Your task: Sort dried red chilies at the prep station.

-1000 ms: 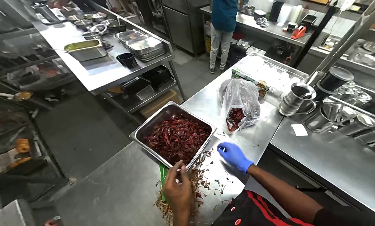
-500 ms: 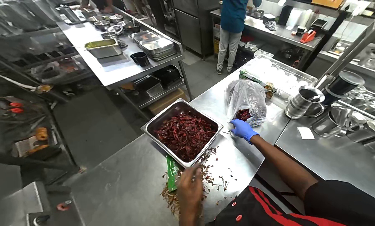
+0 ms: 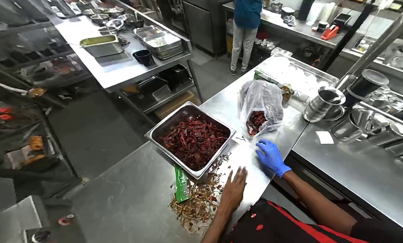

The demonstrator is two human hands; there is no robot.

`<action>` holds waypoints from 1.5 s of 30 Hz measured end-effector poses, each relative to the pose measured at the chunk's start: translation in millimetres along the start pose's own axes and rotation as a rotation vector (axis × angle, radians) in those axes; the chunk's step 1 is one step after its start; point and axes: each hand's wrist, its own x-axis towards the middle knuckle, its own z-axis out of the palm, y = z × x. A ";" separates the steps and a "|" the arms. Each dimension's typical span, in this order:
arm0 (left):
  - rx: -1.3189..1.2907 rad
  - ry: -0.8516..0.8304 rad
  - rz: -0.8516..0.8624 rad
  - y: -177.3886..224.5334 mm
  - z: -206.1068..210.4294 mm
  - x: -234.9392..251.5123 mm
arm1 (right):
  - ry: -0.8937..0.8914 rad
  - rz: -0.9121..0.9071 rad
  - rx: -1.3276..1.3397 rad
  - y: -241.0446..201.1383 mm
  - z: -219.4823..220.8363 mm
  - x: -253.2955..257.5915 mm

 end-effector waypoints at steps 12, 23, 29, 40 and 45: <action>0.007 -0.067 0.182 11.7 -10.8 -55.9 | -0.091 0.447 -0.033 35.7 9.4 -35.3; 0.241 0.254 -0.315 -48.2 -58.7 -102.6 | -0.162 -0.043 0.394 -64.0 44.3 11.0; -1.315 0.583 -0.598 4.4 -100.3 -81.8 | -0.156 0.118 0.123 -27.7 86.9 75.5; -1.945 1.041 -0.729 3.9 -132.1 -67.5 | -0.310 -0.334 0.335 -127.5 90.6 -29.8; -1.371 1.112 -0.904 1.0 -141.8 -73.7 | -0.194 -0.233 0.402 -109.5 82.8 -16.5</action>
